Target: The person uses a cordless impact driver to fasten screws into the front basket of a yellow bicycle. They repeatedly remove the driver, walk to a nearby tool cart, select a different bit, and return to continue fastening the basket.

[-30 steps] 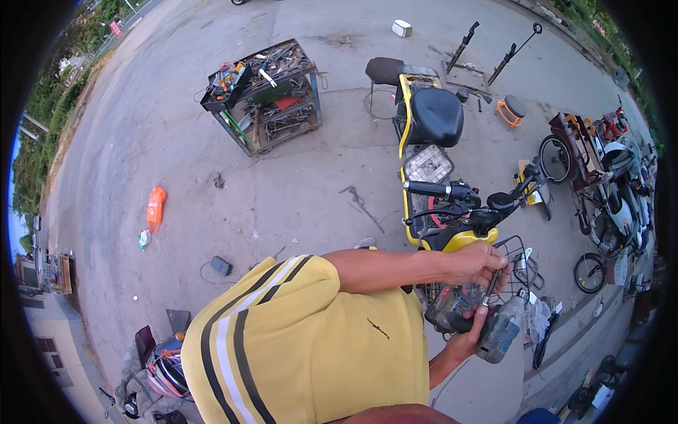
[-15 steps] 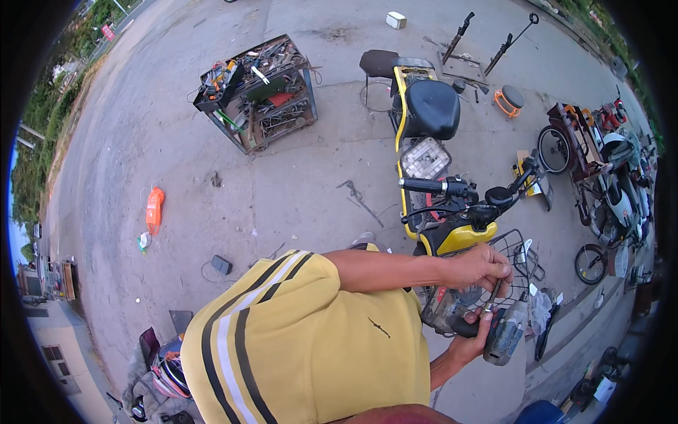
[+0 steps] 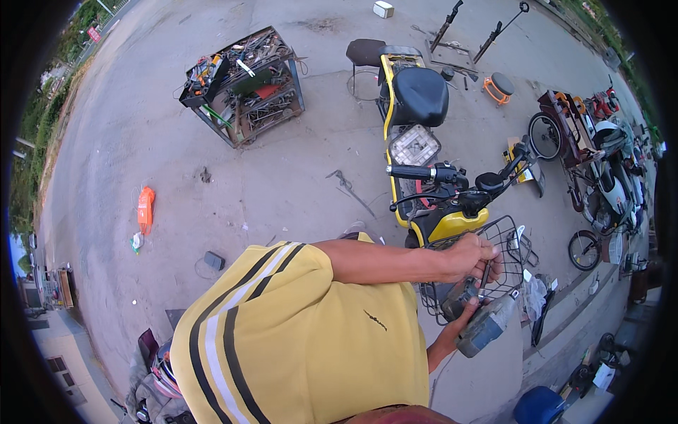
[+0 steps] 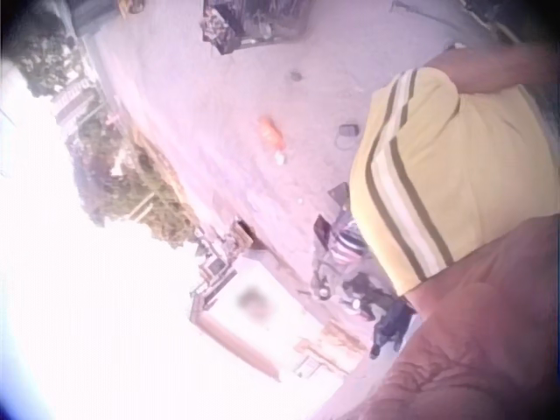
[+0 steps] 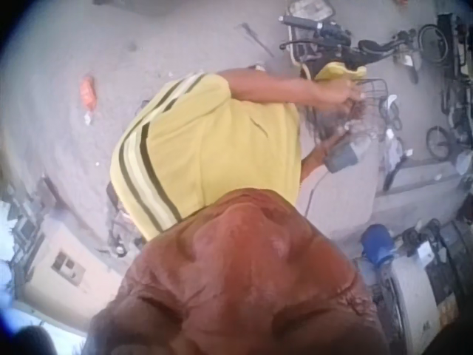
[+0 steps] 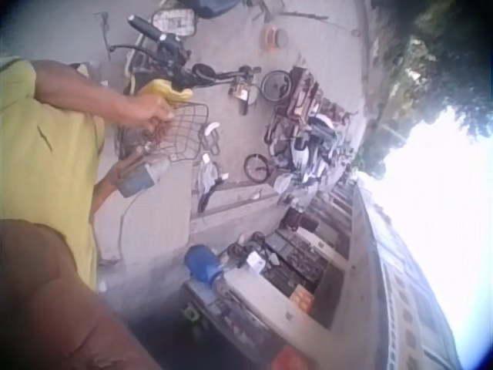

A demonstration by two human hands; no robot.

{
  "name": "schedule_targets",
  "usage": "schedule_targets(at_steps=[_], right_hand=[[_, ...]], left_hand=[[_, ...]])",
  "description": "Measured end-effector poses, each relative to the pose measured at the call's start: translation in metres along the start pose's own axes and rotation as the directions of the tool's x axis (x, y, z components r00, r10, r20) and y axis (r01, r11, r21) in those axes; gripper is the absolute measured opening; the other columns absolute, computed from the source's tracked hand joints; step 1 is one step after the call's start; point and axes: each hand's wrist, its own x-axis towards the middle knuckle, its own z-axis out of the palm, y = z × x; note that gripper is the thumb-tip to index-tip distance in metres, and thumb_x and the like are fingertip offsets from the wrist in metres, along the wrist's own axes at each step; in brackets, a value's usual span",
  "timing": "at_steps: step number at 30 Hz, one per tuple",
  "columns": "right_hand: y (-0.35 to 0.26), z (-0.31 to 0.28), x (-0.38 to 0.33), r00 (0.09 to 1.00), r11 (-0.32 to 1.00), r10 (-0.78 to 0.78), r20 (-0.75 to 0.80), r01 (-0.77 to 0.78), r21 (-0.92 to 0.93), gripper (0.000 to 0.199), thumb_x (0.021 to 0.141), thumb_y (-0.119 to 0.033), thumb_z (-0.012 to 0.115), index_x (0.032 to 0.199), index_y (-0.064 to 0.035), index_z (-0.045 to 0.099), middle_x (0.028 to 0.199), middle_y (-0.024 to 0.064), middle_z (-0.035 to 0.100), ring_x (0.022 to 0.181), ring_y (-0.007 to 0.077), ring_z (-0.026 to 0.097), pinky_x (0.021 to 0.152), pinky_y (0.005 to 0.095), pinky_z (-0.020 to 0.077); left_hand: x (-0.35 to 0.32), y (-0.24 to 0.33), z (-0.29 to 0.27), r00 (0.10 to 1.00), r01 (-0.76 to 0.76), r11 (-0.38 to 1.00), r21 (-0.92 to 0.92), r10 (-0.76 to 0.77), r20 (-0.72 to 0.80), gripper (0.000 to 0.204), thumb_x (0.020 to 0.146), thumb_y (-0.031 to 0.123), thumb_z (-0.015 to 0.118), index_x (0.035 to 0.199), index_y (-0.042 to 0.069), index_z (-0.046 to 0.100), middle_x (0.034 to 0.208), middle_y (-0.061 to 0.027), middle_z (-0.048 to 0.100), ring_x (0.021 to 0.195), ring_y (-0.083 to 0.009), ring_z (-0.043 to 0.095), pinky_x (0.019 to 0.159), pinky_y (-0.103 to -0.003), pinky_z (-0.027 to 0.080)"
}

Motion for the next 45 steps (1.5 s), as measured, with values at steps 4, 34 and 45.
schedule_targets(at_steps=[4,34,45], right_hand=[[0.007,-0.006,0.002,0.991,0.989,0.13,0.025,-0.131,0.062,0.043,0.097,-0.023,0.071,0.126,0.0059,0.057,0.114,0.0117,0.063,0.092,0.0177,0.06,0.08,0.0314,0.0516],[-0.017,-0.009,0.031,0.955,0.874,0.22,0.198,-0.283,0.395,0.03,0.096,-0.022,0.066,0.114,0.0,0.056,0.086,0.0039,0.059,0.074,0.0116,0.051,0.073,0.0277,0.0445],[0.002,-0.02,0.013,0.963,0.947,0.225,0.15,-0.252,0.199,0.03,0.095,-0.019,0.069,0.116,0.0005,0.058,0.093,0.0057,0.063,0.075,0.012,0.054,0.071,0.028,0.0467]], left_hand=[[0.005,-0.001,-0.003,0.996,-0.087,0.957,0.277,0.083,0.028,0.027,0.104,0.017,0.051,0.098,-0.005,0.064,0.09,-0.0143,0.07,0.081,-0.0206,0.069,0.068,-0.033,0.059],[0.004,0.013,0.002,0.99,0.087,0.996,-0.014,-0.085,0.113,0.031,0.106,0.023,0.053,0.123,-0.002,0.059,0.113,-0.017,0.068,0.103,-0.024,0.069,0.091,-0.035,0.058],[0.001,0.005,-0.013,0.982,0.169,0.983,-0.069,-0.161,0.103,0.023,0.103,0.018,0.056,0.115,0.0,0.064,0.11,-0.016,0.071,0.1,-0.0261,0.071,0.086,-0.036,0.059]])
